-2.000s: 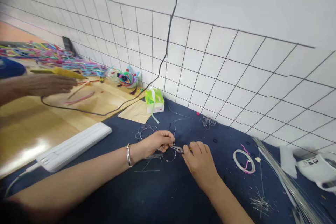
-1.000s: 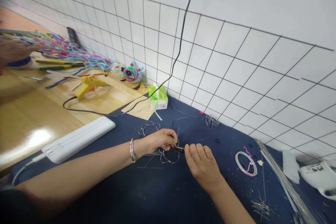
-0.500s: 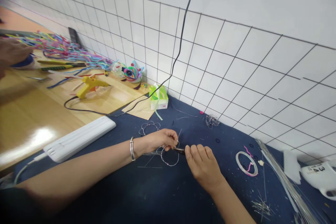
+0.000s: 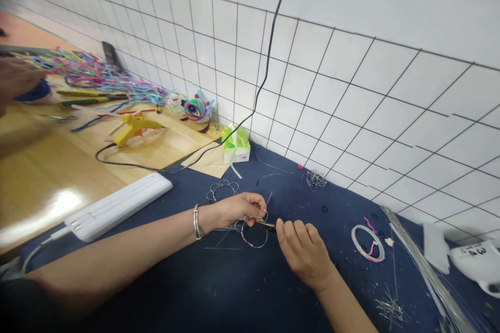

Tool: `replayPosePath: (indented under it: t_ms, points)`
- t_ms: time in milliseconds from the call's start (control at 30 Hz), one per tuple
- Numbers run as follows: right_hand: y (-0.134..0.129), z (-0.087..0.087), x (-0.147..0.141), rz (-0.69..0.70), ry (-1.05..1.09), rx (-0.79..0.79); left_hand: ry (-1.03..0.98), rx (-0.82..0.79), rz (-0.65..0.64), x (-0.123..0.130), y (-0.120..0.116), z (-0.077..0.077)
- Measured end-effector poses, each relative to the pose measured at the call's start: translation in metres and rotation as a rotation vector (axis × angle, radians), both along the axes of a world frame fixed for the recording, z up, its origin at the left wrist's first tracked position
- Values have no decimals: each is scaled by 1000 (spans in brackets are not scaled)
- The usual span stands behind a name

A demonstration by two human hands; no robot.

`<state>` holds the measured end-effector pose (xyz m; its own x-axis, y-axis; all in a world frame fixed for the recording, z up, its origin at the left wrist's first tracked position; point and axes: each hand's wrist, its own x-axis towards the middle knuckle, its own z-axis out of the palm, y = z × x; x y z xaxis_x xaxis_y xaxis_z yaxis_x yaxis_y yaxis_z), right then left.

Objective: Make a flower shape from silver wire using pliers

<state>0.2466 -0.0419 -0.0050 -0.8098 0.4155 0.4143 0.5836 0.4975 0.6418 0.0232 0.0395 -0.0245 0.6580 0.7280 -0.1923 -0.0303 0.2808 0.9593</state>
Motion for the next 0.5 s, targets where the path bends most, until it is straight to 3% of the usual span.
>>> replayPosePath:
  t_ms: [500]
  points:
    - [-2, 3, 2, -56, 53, -20, 15, 13, 38, 0, 1, 0]
